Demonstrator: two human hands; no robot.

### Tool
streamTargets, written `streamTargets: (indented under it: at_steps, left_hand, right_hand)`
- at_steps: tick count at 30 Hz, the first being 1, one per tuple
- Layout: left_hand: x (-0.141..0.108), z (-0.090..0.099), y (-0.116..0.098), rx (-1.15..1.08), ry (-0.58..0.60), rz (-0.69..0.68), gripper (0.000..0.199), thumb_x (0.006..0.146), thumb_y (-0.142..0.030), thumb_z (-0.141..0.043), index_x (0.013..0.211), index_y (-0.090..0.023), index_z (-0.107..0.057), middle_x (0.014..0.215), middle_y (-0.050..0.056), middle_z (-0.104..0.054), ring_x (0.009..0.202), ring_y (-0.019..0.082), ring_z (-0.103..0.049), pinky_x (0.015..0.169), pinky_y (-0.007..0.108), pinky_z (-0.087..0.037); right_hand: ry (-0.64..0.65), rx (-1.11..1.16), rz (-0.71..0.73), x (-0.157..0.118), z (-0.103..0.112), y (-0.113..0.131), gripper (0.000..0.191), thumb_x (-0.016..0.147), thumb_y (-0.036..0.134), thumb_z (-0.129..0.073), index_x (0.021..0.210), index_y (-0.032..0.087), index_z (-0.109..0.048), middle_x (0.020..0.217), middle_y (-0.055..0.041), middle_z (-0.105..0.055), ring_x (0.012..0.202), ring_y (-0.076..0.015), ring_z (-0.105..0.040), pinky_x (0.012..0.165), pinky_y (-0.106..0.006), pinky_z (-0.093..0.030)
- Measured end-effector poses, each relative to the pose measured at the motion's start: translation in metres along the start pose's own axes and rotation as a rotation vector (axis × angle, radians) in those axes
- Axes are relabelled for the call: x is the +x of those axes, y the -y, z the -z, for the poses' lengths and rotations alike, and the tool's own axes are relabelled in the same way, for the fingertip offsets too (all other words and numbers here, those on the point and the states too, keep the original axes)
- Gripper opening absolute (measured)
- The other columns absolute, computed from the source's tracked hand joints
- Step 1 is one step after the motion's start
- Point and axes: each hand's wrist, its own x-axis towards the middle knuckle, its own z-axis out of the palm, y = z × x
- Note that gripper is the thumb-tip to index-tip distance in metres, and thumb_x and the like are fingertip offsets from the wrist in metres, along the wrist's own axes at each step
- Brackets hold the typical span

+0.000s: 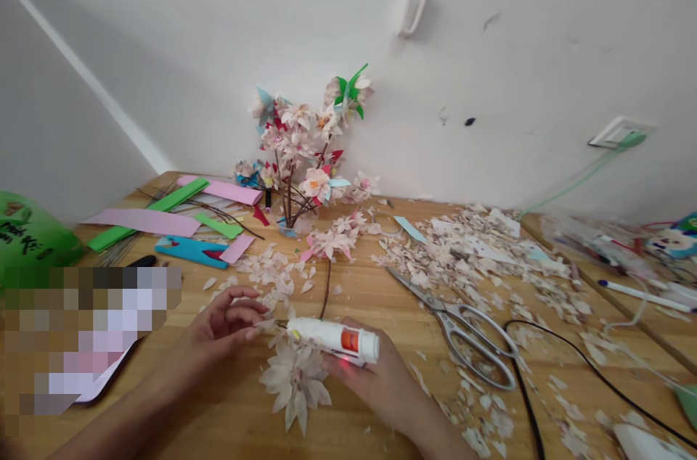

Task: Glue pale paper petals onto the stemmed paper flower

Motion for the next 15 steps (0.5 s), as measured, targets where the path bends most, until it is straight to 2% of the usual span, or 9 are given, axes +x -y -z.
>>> streamTargets:
  at_steps: [6, 10, 15]
  left_hand:
    - [0.0002, 0.0013, 0.0003, -0.007, 0.001, -0.004, 0.04, 0.066, -0.023, -0.074, 0.1, -0.025, -0.052, 0.075, -0.003, -0.067, 0.077, 0.011, -0.06, 0.077, 0.024, -0.043]
    - [-0.0006, 0.0023, 0.0014, -0.01, 0.018, 0.011, 0.039, 0.067, -0.023, -0.074, 0.099, -0.025, -0.052, 0.078, -0.003, -0.066, 0.077, 0.01, -0.06, 0.077, 0.023, -0.043]
    - [0.0013, 0.0027, 0.0015, 0.009, 0.039, 0.012, 0.039, 0.068, -0.023, -0.074, 0.099, -0.025, -0.051, 0.077, -0.004, -0.066, 0.077, 0.009, -0.06, 0.077, 0.022, -0.043]
  right_hand:
    - [0.042, -0.024, 0.007, -0.0011, 0.002, -0.0036, 0.031, 0.075, 0.046, -0.063, 0.088, 0.018, -0.066, 0.086, -0.0048, -0.07, 0.077, -0.0231, -0.065, 0.07, -0.031, -0.054]
    - [0.025, -0.031, 0.027, -0.001, 0.0016, -0.0049, 0.028, 0.077, 0.044, -0.061, 0.089, 0.019, -0.065, 0.086, -0.0045, -0.07, 0.078, -0.0224, -0.064, 0.071, -0.03, -0.053]
    - [0.019, -0.028, -0.006, -0.0029, 0.0016, -0.0049, 0.034, 0.075, 0.046, -0.062, 0.094, 0.018, -0.064, 0.093, -0.0071, -0.07, 0.084, -0.0255, -0.064, 0.076, -0.035, -0.053]
